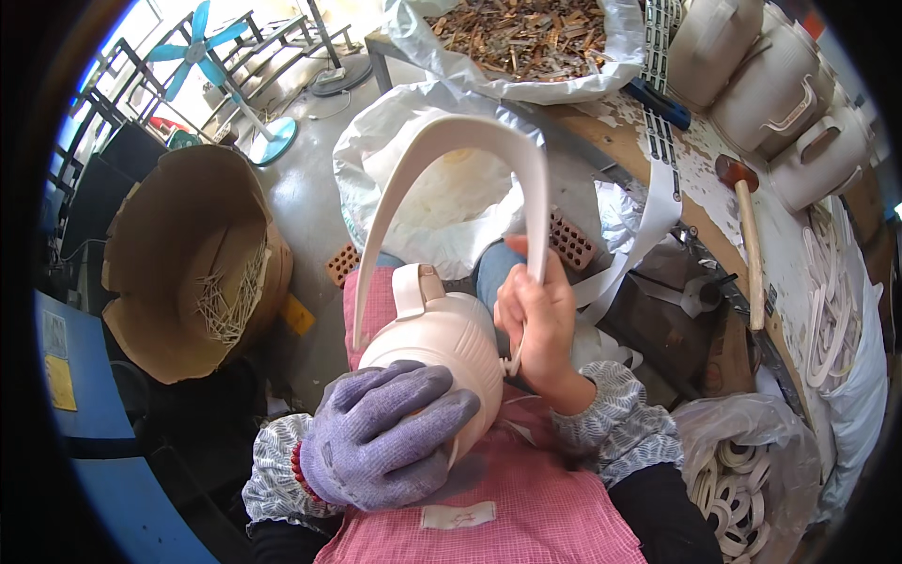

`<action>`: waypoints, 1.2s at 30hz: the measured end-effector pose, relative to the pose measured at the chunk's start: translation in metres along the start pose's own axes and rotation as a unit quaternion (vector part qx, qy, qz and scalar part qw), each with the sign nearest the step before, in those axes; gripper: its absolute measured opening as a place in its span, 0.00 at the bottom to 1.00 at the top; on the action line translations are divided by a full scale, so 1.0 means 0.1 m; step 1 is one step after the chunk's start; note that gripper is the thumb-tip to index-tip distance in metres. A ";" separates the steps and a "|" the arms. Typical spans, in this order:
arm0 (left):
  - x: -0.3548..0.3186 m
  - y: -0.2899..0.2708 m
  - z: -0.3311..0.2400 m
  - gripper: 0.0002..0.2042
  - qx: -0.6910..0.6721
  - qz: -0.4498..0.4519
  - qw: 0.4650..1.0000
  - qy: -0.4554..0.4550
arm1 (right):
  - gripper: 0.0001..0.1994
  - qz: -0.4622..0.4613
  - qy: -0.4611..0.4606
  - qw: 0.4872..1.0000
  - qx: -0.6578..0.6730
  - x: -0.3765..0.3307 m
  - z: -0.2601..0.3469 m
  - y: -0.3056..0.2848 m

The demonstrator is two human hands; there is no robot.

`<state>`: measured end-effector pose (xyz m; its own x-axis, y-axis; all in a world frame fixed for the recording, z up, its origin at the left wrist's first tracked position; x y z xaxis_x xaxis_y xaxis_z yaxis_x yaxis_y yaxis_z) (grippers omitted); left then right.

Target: The person assembles white plastic containers by attaching handles, inserting wooden sticks, and applying labels. They repeatedly pick up containers, secure the handles, and place finished units on a nearby table.

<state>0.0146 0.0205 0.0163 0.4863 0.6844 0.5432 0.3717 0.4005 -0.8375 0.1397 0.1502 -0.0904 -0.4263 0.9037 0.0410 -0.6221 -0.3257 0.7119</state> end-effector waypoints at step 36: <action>-1.05 1.11 0.41 0.19 -0.646 -0.292 0.508 -0.488 | 0.23 0.087 0.027 0.952 -0.293 -0.04 -0.19 0.20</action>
<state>-0.0273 0.0178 -0.1356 -0.3959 0.9075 -0.1404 0.7432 0.4065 0.5315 0.1164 0.1346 -0.0901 -0.5792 0.8117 0.0753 -0.7920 -0.5822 0.1836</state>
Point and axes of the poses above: each hand's wrist, its own x-axis towards the middle knuckle, its own y-axis out of the palm, z = x × y, the point moved 3 cm from there along x, towards the middle knuckle, and after that the axes turned 12 degrees about x, right-handed, at the moved point
